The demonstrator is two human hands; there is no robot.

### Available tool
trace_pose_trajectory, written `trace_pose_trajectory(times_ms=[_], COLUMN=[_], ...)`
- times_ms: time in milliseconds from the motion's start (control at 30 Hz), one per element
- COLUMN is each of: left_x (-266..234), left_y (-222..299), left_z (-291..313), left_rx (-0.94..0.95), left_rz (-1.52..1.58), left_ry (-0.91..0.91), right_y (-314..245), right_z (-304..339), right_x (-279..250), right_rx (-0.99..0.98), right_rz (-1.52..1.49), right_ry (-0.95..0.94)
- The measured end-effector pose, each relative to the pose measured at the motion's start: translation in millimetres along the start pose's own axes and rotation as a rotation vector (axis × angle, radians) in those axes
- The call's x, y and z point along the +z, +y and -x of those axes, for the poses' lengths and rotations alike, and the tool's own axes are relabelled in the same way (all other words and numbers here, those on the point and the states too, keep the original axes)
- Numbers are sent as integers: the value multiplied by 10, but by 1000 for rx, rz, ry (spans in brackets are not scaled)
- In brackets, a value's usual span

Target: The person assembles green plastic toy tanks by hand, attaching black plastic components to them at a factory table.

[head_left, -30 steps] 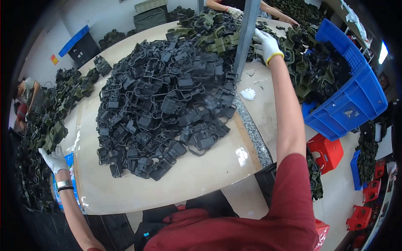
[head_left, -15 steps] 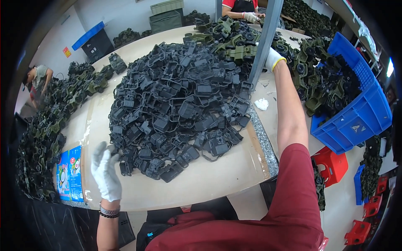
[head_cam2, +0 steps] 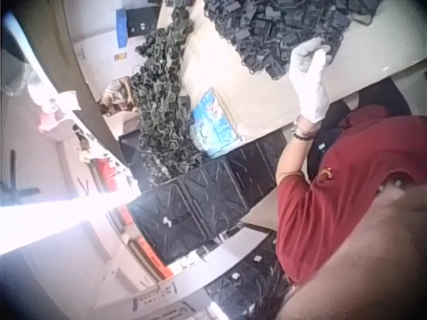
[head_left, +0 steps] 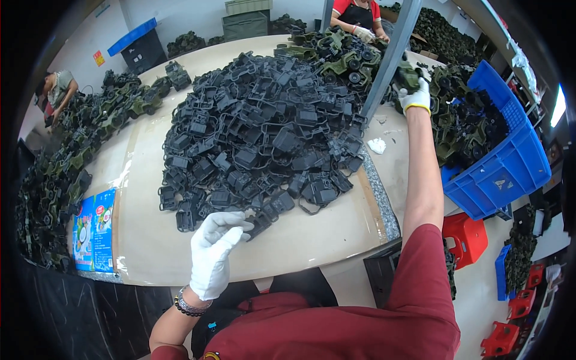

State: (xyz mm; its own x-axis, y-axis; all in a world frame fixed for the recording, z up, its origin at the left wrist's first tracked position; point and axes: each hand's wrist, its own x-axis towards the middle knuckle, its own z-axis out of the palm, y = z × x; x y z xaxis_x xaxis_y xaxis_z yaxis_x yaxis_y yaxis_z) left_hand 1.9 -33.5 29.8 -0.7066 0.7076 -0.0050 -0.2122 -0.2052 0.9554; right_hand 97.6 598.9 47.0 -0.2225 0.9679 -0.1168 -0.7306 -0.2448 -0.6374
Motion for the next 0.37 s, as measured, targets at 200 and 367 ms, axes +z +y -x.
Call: trace_pose_trajectory(times_ms=[200, 367], left_x=[94, 196], left_y=[-82, -206], left_z=[-5, -103], left_rx=[-100, -212], left_rz=[-57, 225], left_ry=[-200, -382], right_y=[-364, -34], right_z=[1796, 3603], right_x=[-145, -120], right_rx=[-616, -816], right_rz=[362, 834], right_ry=[-103, -550])
